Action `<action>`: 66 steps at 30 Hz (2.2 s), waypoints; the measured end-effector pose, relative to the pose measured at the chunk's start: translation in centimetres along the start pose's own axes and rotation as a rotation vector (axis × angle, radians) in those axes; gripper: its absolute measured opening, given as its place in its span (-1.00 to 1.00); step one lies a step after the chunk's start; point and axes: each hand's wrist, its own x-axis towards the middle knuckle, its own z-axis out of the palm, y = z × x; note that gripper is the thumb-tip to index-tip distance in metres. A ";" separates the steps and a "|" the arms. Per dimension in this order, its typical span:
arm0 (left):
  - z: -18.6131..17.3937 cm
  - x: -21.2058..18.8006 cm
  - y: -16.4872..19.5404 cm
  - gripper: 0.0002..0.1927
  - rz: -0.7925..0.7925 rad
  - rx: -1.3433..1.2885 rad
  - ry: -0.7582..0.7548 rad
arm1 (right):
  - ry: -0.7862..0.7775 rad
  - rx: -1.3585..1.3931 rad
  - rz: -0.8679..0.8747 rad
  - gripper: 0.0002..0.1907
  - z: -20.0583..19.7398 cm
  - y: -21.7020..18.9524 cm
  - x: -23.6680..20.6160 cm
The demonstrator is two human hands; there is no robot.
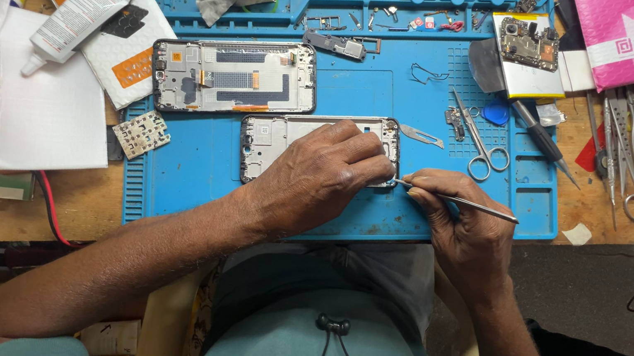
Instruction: The person uses tweezers to remove small components from a disassembled smartphone chassis on a blue work mat. They then use a hot air gun to apply heat to the chassis interior.
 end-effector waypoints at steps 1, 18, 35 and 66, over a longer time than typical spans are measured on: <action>0.0 0.0 0.0 -0.81 -0.004 -0.003 -0.001 | 0.002 -0.002 -0.002 -0.83 0.0 0.0 0.0; -0.2 0.2 0.0 -0.82 0.021 -0.026 -0.020 | 0.006 0.025 0.016 -0.85 -0.1 -0.1 0.0; -0.7 0.2 0.0 -0.81 0.009 -0.052 -0.032 | 0.008 0.021 0.027 -0.86 -0.1 0.1 -0.1; -0.9 0.4 -0.6 -0.80 0.056 -0.014 -0.069 | 0.015 0.046 0.054 -0.86 0.2 -0.2 0.0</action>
